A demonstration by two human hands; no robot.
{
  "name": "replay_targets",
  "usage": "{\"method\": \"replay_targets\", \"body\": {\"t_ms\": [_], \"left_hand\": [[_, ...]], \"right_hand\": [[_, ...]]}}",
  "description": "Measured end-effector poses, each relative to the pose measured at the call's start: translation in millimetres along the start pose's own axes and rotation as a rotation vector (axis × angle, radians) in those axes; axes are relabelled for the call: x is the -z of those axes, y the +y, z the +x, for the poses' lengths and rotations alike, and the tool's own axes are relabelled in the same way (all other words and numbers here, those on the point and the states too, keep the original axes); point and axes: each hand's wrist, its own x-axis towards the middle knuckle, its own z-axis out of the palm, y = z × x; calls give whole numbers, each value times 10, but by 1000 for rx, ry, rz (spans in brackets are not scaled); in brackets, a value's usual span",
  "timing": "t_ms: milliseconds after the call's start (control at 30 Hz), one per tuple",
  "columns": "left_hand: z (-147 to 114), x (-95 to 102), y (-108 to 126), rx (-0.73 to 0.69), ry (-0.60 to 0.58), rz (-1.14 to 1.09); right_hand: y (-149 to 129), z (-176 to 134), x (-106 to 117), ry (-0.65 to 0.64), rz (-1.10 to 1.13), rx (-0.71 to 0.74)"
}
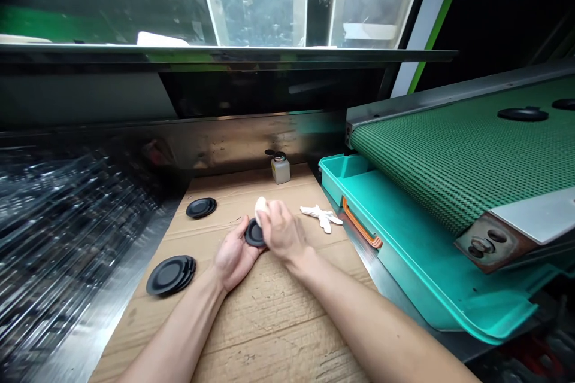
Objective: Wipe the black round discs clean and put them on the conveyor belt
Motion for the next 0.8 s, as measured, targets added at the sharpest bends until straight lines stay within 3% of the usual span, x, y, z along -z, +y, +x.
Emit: {"method": "replay_targets", "body": {"t_ms": [167,400,533,633,700,800], "left_hand": [[61,79,70,53,56,-48],[85,63,54,24,97,-48],[40,9,-30,-48,16,60],[12,-5,-45,-46,-21,79],[1,-5,-29,-26,7,77],[1,-5,-1,-13,57,67]], "right_hand": [[134,50,164,108,149,-145],[33,-40,221,-297,493,-281],[-10,-33,145,-282,621,-393],[-45,-24,120,-306,736,-400],[-49,-14,150,-403,702,-358],[-26,8,241,-473,445,-271]]}}
